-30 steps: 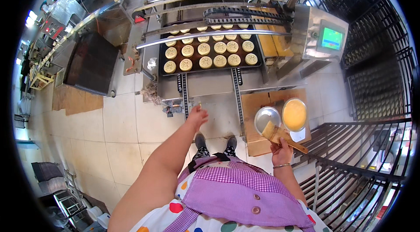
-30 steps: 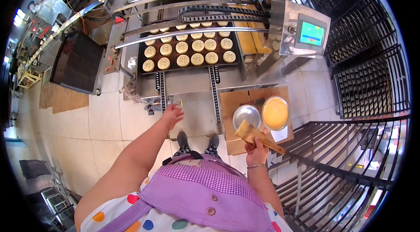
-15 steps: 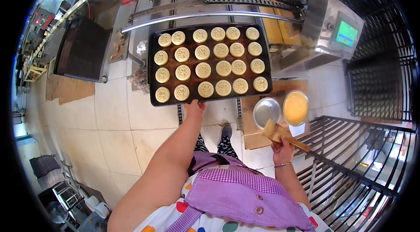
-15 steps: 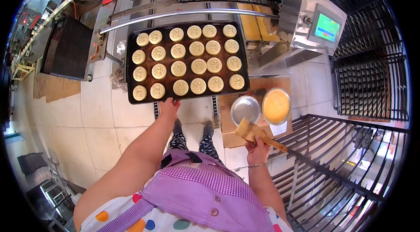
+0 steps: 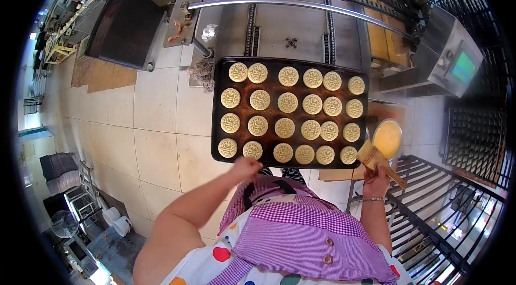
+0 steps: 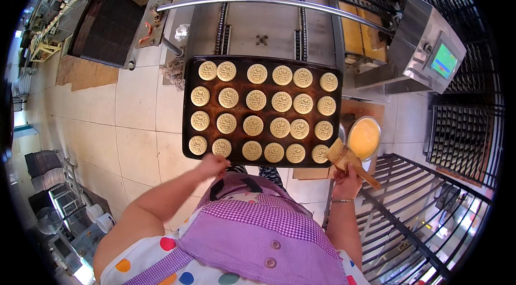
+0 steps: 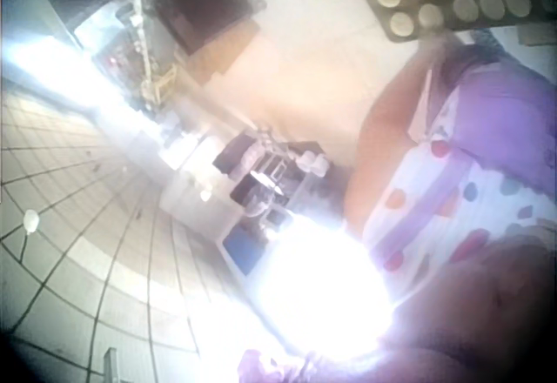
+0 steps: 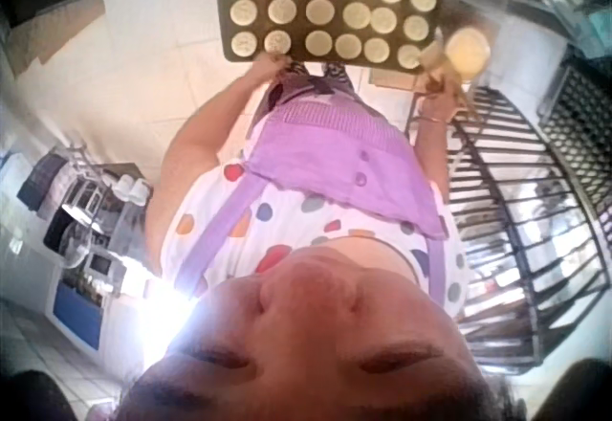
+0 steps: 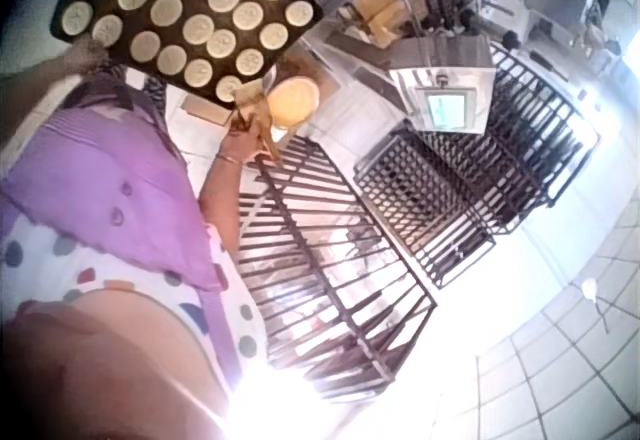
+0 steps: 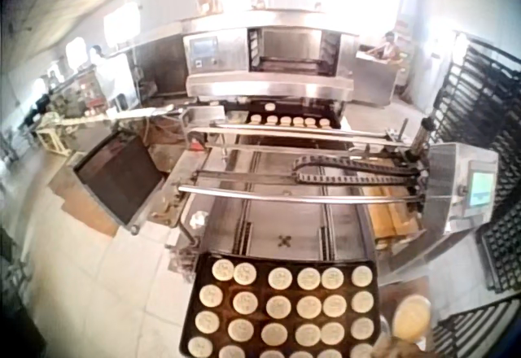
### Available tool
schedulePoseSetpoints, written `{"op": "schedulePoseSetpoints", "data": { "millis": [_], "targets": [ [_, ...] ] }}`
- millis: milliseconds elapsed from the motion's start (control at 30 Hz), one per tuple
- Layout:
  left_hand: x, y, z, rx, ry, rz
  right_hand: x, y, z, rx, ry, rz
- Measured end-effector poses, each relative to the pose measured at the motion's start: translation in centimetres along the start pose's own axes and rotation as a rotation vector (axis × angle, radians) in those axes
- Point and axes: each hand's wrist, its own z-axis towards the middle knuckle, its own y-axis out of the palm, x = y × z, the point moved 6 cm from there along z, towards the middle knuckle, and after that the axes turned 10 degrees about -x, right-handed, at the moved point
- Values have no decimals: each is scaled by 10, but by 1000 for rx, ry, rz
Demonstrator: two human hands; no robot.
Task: The person brushes liquid over mooncakes on a baking tray and places the tray onto a rack.
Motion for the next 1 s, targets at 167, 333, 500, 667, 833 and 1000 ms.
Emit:
{"op": "schedulePoseSetpoints", "data": {
  "millis": [167, 333, 500, 667, 833, 1000],
  "targets": [
    [111, -159, -24, 846, 529, 726, 2, 17, -5, 15, -19, -24],
    [154, -231, 25, 764, 309, 986, 11, 14, -9, 29, -34, -32],
    [167, -231, 51, 538, 233, 1049, 19, -5, -22, 72, -48, -21],
    [168, -229, 49, 570, 223, 1097, 29, -15, -24, 82, -34, 8],
    [153, -238, 48, 766, 170, 1066, 33, -18, -23, 104, -29, 47],
    [164, -228, 35, 917, 47, 1085, 30, -24, -20, 67, -49, 81]
  ]
}}
